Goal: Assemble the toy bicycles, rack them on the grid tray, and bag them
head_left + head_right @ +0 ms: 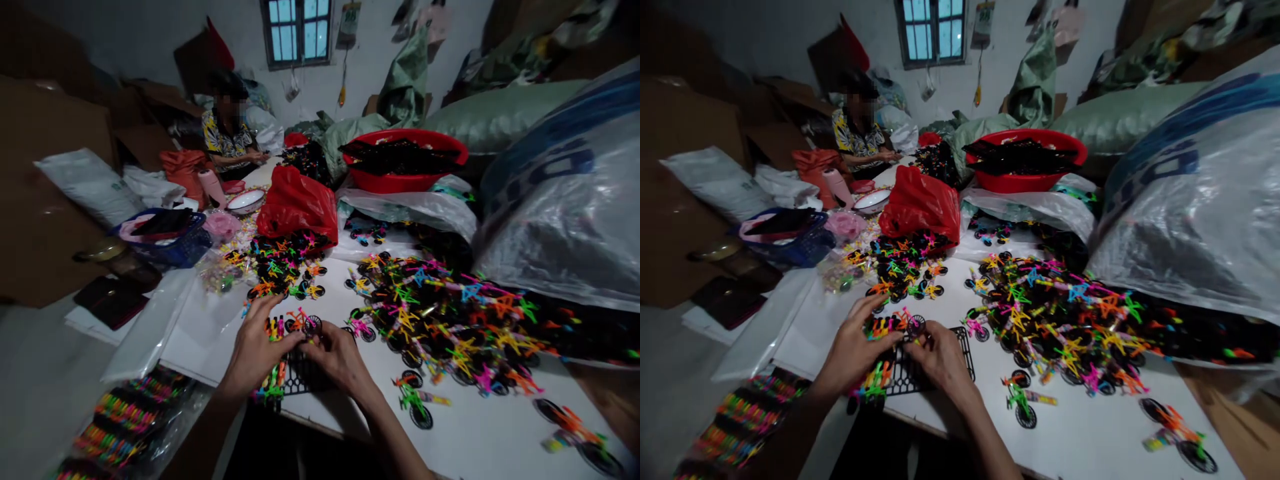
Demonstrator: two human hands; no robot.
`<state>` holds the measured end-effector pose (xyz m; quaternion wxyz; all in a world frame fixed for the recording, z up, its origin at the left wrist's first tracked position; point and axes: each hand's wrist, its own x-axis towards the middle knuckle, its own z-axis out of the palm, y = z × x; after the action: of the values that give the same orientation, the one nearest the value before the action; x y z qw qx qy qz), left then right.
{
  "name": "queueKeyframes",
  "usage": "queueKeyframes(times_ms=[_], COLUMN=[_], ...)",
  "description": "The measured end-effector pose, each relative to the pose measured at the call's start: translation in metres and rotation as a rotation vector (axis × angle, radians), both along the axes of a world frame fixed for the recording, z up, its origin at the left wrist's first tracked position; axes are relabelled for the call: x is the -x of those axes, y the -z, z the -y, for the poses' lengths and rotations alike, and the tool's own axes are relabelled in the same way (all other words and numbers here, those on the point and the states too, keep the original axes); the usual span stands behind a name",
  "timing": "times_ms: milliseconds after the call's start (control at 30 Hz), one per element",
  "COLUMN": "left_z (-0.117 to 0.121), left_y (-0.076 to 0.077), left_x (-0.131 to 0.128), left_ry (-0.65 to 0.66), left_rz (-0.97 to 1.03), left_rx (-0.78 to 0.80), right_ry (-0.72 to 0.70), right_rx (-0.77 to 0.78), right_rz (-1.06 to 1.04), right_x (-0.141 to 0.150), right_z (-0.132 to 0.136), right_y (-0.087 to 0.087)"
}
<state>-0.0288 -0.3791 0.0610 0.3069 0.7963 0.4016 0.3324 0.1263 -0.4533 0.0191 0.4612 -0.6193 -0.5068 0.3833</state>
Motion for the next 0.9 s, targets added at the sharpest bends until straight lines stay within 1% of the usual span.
queueKeyframes(times_ms=[33,100,133,167,200,300,400,500,600,667,733,833,900], left_z=[0.0,0.0,0.002,0.003,0.006,0.011,0.011,0.008,0.006,0.007,0.01,0.011,0.007], left_y=[-0.007,-0.016,-0.019,-0.02,-0.021,-0.023,-0.029,-0.034,-0.033,-0.03,-0.029,-0.031,-0.035], left_x=[-0.004,-0.011,-0.013,-0.015,-0.016,-0.016,-0.011,-0.004,0.002,0.003,0.003,0.002,0.006], left_ry=[0.051,0.21,0.269,0.297,0.295,0.272,0.331,0.389,0.44,0.464,0.476,0.492,0.449], left_rz=[0.037,0.112,0.153,0.191,0.222,0.246,0.231,0.224,0.22,0.2,0.175,0.14,0.111], left_rx=[0.191,0.569,0.699,0.772,0.794,0.803,0.834,0.795,0.759,0.734,0.709,0.664,0.541], right_ry=[-0.053,-0.146,-0.184,-0.214,-0.235,-0.265,-0.269,-0.252,-0.21,-0.193,-0.178,-0.151,-0.1], right_rx=[0.0,0.017,0.029,0.04,0.046,0.057,0.062,0.052,0.031,0.026,0.031,0.04,0.041], right_rz=[0.004,0.01,0.007,-0.001,-0.01,-0.013,0.019,0.143,0.302,0.346,0.347,0.329,0.299], right_x=[0.001,0.0,-0.002,-0.004,-0.006,-0.007,-0.002,0.003,0.008,0.011,0.012,0.01,0.007], right_z=[0.003,0.009,0.012,0.015,0.018,0.026,0.028,0.026,0.024,0.026,0.028,0.029,0.026], right_y=[-0.006,-0.017,-0.022,-0.026,-0.029,-0.034,-0.04,-0.047,-0.052,-0.052,-0.05,-0.046,-0.039])
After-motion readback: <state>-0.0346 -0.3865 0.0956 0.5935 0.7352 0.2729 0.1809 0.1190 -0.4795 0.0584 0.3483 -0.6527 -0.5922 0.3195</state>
